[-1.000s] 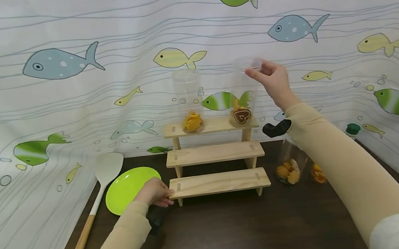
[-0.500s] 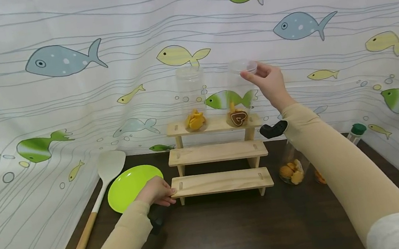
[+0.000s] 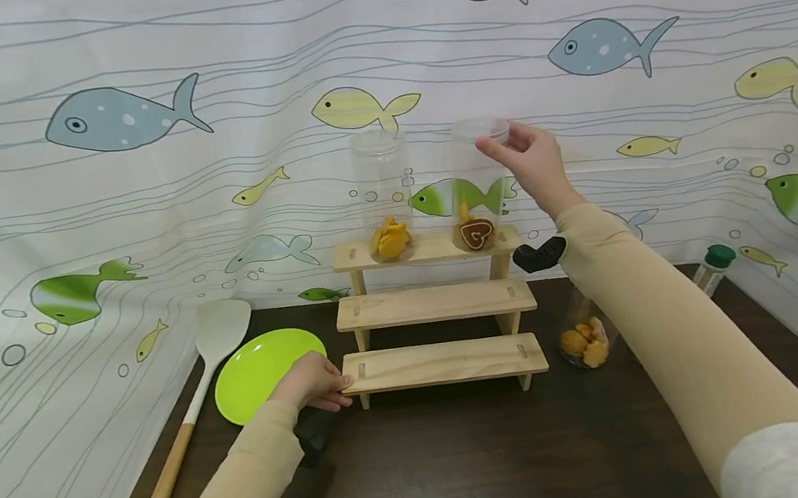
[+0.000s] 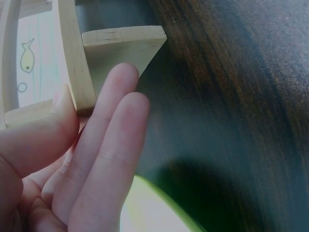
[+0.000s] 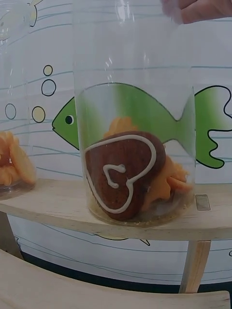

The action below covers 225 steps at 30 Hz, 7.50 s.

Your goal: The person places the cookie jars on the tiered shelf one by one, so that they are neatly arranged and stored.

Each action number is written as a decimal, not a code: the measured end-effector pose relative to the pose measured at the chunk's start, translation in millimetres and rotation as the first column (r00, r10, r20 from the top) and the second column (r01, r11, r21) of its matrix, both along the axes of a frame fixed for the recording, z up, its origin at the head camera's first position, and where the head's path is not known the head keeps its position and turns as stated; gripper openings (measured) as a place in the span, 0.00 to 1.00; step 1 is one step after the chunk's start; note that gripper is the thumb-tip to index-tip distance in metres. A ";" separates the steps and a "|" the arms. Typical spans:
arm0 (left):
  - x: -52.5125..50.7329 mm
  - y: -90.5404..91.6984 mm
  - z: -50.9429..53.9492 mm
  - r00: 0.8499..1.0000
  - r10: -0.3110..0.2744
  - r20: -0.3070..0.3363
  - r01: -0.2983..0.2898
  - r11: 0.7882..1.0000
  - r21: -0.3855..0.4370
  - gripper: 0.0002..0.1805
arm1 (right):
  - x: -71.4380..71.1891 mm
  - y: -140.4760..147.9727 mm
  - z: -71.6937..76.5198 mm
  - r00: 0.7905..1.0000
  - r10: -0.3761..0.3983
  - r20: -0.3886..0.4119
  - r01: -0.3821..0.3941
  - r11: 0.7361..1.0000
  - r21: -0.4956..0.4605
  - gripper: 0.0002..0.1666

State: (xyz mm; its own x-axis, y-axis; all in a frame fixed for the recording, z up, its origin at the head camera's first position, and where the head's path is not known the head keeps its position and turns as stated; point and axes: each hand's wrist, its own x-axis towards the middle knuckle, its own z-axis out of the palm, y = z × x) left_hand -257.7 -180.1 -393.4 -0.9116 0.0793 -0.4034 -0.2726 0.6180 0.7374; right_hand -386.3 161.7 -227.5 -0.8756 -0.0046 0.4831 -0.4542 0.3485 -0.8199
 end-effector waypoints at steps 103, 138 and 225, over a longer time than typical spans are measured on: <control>-1.0 -2.5 -1.0 1.000 -0.006 0.008 0.005 1.000 0.008 0.12 | 118.2 158.9 -134.3 0.980 -0.008 0.201 -0.024 0.987 0.156 0.37; -0.9 -3.5 -1.9 1.000 -0.001 0.010 0.001 1.000 0.008 0.14 | 123.1 143.4 -110.1 0.972 -0.007 0.233 0.017 0.999 -0.042 0.38; -4.7 3.9 -0.3 1.000 -0.008 0.018 0.007 0.997 0.078 0.14 | 62.4 -80.7 -51.4 0.969 0.242 0.055 -0.208 0.911 -0.357 0.55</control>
